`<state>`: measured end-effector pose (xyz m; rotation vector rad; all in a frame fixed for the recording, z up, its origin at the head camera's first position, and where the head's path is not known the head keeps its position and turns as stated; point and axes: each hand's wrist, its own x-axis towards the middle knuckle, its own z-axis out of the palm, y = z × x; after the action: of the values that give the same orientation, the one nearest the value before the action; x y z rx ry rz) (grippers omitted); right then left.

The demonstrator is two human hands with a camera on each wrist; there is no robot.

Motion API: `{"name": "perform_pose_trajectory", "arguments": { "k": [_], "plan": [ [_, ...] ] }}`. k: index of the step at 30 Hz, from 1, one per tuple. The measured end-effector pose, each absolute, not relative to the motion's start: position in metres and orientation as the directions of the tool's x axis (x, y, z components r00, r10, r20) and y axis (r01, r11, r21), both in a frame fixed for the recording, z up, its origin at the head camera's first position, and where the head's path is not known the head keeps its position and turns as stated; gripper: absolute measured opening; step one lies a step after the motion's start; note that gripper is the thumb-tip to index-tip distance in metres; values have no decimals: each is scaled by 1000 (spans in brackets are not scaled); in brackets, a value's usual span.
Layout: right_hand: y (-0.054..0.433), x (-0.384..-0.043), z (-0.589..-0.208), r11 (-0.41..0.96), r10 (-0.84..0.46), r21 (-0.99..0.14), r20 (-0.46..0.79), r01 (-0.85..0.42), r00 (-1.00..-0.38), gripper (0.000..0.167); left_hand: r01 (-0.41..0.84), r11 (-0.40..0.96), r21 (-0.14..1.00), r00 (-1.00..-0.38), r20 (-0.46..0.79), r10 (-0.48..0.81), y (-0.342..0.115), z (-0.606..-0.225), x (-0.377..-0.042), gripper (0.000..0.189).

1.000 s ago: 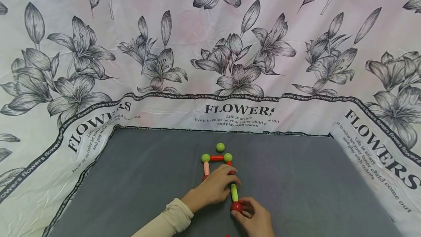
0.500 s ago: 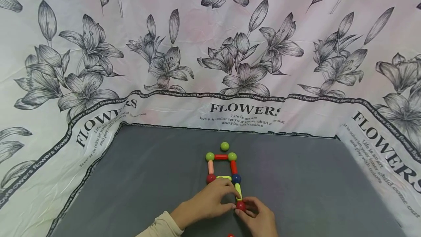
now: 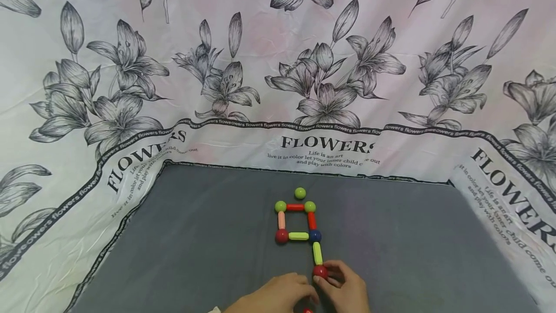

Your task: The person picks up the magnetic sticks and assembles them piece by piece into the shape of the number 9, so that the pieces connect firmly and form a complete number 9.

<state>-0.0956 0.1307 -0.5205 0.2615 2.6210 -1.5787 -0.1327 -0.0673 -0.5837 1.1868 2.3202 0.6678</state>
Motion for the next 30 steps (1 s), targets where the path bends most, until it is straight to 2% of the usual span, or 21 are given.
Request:
{"name": "perform_pose_trajectory", "arguments": {
  "k": [6,13,17,22,25,30],
  "plan": [
    [132,-96,-521,453,113,-869,-165,198,-980,43,592,538,600,-509,-239,827,-62,-579,-120,22],
    [131,-96,-519,463,128,-861,-168,209,-977,43,583,617,528,-546,-308,779,-52,-540,-107,17],
    [130,-96,-517,466,134,-861,-161,206,-978,43,568,626,534,-575,-287,766,-52,-542,-107,15],
    [130,-96,-517,468,132,-861,-153,197,-979,43,574,650,499,-602,-281,747,-49,-510,-98,13],
    [131,-96,-517,469,133,-860,-153,198,-979,43,593,651,474,-600,-279,750,-48,-497,-94,13],
    [131,-96,-517,466,138,-862,-152,200,-979,42,621,646,443,-594,-271,757,-47,-504,-96,13]
  ]
}}
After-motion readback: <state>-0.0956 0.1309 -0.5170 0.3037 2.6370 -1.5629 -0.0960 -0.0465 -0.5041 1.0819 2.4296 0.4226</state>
